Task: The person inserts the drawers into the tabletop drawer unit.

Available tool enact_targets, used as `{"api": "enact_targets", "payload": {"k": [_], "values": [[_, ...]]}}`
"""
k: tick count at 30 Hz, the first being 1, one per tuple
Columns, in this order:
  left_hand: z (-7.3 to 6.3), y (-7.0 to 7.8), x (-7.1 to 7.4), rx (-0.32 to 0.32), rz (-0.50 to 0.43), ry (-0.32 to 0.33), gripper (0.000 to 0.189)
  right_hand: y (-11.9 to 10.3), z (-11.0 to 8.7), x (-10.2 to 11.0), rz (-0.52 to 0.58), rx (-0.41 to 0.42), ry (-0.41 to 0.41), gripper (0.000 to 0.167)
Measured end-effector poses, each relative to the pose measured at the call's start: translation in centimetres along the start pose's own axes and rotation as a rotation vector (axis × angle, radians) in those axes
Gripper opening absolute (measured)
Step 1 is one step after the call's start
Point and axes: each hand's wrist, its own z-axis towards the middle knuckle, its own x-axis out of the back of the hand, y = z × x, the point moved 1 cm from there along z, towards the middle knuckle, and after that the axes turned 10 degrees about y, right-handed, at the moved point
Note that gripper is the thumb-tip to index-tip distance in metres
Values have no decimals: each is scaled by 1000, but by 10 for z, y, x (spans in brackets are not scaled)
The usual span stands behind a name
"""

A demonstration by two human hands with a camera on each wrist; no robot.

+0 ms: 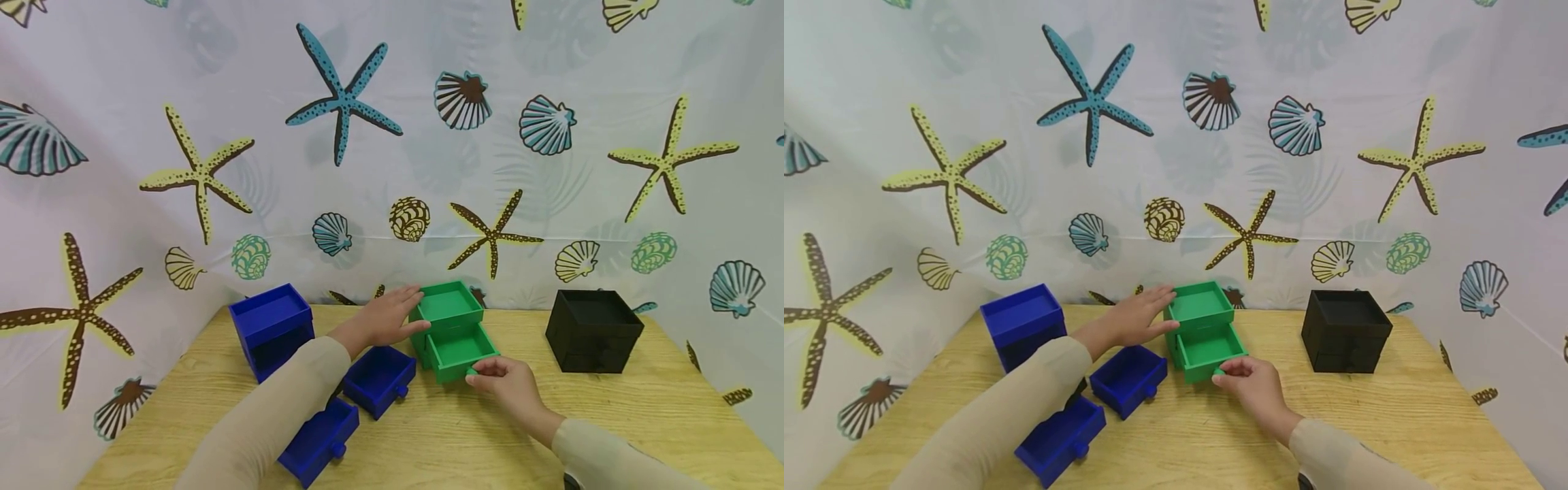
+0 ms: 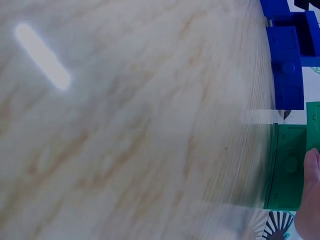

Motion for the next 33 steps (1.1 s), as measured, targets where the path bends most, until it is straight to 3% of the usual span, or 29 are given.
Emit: {"api": "enact_targets", "payload": {"k": [14, 33], "values": [[1, 0, 0, 5, 3, 0, 77, -2, 9, -2, -23, 12, -8, 18], [1, 0, 0, 1, 12, -13, 77, -12, 29, -8, 0, 3, -81, 22]]}}
